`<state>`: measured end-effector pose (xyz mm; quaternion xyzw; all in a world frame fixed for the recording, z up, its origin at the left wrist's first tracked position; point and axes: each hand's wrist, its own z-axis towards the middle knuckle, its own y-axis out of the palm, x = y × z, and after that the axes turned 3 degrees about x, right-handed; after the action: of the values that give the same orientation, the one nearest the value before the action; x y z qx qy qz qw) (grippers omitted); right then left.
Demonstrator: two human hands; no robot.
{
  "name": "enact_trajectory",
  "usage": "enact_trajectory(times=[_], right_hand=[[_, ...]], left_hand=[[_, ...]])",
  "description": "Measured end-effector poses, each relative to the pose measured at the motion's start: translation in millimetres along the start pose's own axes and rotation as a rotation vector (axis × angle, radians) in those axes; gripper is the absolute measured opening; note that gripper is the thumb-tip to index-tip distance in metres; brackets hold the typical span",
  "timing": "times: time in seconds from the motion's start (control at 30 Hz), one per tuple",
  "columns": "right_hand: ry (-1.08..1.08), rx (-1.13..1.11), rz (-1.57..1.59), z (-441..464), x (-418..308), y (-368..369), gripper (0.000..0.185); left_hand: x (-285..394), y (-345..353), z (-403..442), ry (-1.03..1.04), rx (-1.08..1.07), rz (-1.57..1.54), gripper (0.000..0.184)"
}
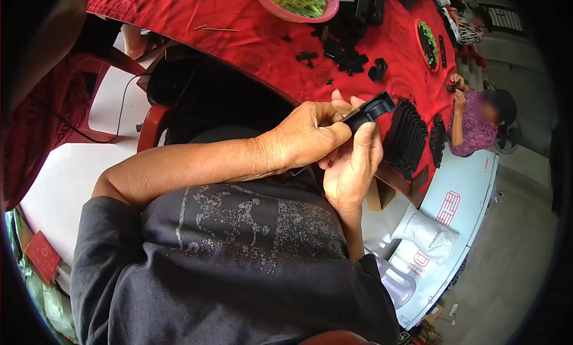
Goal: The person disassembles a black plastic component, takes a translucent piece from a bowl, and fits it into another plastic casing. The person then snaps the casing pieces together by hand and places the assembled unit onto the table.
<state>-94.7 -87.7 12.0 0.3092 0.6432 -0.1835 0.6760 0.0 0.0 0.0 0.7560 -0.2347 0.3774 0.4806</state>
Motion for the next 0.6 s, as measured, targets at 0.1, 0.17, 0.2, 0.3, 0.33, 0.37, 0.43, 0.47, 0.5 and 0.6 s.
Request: enact_trajectory(times=[0.1,0.17,0.2,0.3,0.33,0.37,0.43,0.47,0.5,0.6], right_hand=[[0.002,0.016,-0.012,-1,-1,0,0.044],[-0.033,0.014,-0.014,0,-1,0,0.044],[-0.049,0.006,-0.015,1,-1,0,0.045],[-0.070,-0.008,-0.020,2,-3,-2,0.045],[-0.074,-0.007,-0.020,2,-3,-3,0.046],[-0.078,0.001,-0.016,2,-2,-3,0.046],[-0.075,0.004,-0.006,2,-1,-4,0.046],[-0.071,0.001,-0.001,1,-1,-4,0.046],[-0.074,0.008,-0.006,1,-1,-5,0.047],[-0.100,0.047,-0.038,3,1,-4,0.049]], left_hand=[[-4,0,-2,0.010,-0.004,0.001,0.033],[2,-2,-4,0.037,-0.038,0.024,0.029],[2,-4,-3,0.081,-0.056,0.040,0.028],[-5,-6,-4,0.169,-0.096,0.078,0.026],[-9,-6,-5,0.180,-0.097,0.090,0.025],[-11,-7,-6,0.189,-0.097,0.102,0.024],[-7,-10,-11,0.201,-0.109,0.178,0.023],[-6,-12,-13,0.209,-0.117,0.218,0.022],[-6,-12,-13,0.201,-0.120,0.218,0.021],[-5,-14,-15,0.174,-0.116,0.227,0.021]])
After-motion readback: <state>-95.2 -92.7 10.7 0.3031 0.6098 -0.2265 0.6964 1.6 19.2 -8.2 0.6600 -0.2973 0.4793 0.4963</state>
